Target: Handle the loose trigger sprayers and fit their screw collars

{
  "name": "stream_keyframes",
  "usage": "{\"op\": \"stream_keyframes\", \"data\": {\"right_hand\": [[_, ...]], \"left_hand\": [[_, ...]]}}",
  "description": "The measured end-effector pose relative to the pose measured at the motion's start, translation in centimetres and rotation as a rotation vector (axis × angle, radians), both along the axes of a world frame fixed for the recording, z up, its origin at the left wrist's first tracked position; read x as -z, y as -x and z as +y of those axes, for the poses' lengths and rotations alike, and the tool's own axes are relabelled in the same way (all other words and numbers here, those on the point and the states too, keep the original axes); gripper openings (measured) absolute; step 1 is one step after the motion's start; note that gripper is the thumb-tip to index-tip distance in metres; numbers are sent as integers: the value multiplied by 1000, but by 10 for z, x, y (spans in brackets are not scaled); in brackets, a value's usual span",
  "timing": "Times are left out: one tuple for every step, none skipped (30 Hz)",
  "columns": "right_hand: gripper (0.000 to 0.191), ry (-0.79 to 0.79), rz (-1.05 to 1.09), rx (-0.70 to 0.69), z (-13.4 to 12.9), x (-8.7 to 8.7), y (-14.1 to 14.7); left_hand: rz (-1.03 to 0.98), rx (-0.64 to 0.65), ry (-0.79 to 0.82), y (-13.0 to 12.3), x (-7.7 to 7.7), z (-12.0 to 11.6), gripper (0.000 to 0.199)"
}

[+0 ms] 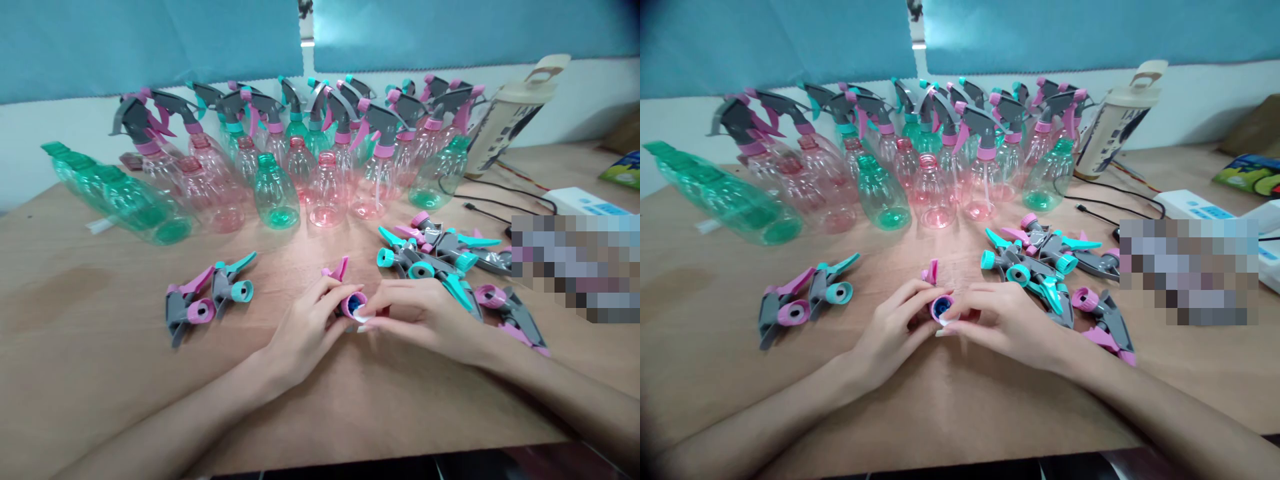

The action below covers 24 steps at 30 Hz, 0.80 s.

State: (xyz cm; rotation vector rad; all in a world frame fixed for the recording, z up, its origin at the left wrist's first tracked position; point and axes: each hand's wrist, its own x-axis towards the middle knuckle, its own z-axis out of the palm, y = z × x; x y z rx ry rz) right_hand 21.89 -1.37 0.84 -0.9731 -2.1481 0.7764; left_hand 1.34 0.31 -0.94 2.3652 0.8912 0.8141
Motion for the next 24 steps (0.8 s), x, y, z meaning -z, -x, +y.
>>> {"op": "stream_keyframes", "data": {"right_hand": [[11,29,19,17,0,-1,0],[11,58,39,32,0,-2,0],[11,87,53,41,0,-3,0],[10,110,62,52,0,-4,0],[10,128,67,67,0,-5,0],[9,139,67,86,0,-7,-1],[8,148,66,108,0,-8,-1],[8,162,69,130,0,-9,-2],[8,187,81,145,-1,-10,-2],[9,225,101,154,-1,-10,-2],[11,275,127,157,-1,-10,-2],[15,327,157,154,-2,-10,-2],[20,372,180,148,-2,-10,-2],[22,403,193,142,-2,-10,-1],[22,416,196,139,-1,-10,-1],[19,416,193,138,-1,-10,-1],[15,408,184,136,-1,-10,0],[14,398,175,134,0,-10,0],[16,388,168,131,0,-11,0],[20,384,163,129,0,-11,-1],[24,382,159,126,0,-11,-1],[27,380,152,124,0,-12,-1],[30,373,141,123,0,-12,-1],[31,359,127,123,0,-12,0]], "left_hand": [[2,-4,-1,0,0,0,29],[4,-6,-3,0,0,0,28],[5,-9,-3,0,-1,0,28],[5,-13,-1,0,-1,0,27],[5,-17,1,0,0,0,27],[5,-20,4,0,0,0,28],[7,-21,8,0,0,1,28],[11,-20,11,1,0,1,28],[15,-15,13,1,1,1,29],[18,-9,13,1,1,1,30],[21,-5,11,1,1,1,30],[23,-4,8,1,2,1,31],[25,-4,5,1,2,1,32],[25,-5,0,1,2,1,32],[25,-5,-2,1,2,1,33],[25,-5,-4,1,2,1,32],[24,-4,-5,1,2,1,32],[22,-2,-6,1,2,1,31],[20,-1,-7,1,2,1,30],[19,0,-9,1,2,1,30],[19,1,-12,1,2,1,30],[19,0,-15,1,1,0,31],[21,-1,-16,1,1,0,31],[24,-5,-16,1,1,0,31]]}}
